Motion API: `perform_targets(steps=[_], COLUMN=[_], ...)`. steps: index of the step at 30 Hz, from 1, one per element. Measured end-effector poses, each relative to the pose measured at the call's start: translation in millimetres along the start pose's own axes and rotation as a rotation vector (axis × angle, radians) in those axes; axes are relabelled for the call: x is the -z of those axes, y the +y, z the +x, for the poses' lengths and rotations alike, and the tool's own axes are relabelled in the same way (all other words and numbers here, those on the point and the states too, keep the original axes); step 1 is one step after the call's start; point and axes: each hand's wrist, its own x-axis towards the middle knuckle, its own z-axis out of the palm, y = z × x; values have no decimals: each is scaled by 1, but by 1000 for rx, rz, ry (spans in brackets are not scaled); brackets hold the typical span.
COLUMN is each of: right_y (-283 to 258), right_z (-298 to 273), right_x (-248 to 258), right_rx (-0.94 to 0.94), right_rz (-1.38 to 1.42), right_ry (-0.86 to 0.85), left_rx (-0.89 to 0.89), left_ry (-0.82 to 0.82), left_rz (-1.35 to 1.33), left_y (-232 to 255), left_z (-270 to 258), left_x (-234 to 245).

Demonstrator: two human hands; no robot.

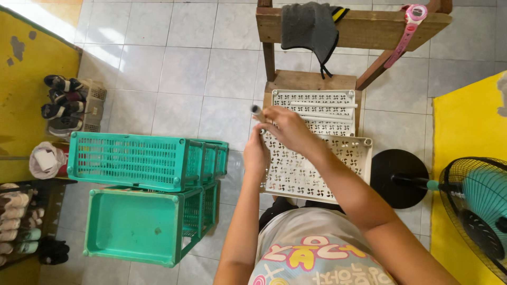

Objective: The person stacks green plastic trays, then repeatedly picks up white perforated trays, inserts white cylindrical rods into their corner holes, and places them on a wooden stand. The person uses a cloth to wipe the surface of the trays during the process.

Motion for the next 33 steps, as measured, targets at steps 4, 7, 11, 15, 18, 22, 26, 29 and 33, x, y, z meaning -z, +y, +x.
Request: perform_targets(steps=[4,7,11,15,18,22,26,29,33], right_y=[44,95,176,256,302,332,334,325,310], right_z=[-6,-31,-63,-98,-121,-134,-133,-123,-99], right_x=[49,98,109,79,56,39,38,37,38], right_rx=[-107,-310,-624,-544,-457,-421,-470,-463,-465], right_rz=[-241,-431,-480,-494,-516,-510,-542,-513,-387], right_ry=[-130,-225,-424,-425,-328,-212,-305,-365,-296], left_rx=[-279,-496,-584,-617,-276,-224,-153,-103,-154], left_ry=[169,283,25,-328,-706,-930,-891,-871,-740], left_rz=[59,69,124,424,617,747,677,635,499], left_y=[25,46,65,58,33,-8,-26,-14,35], left_z=[-12,-7,38,111,152,178,177,172,159], left_x=[24,25,-20,-103,-167,-222,-237,-219,-166])
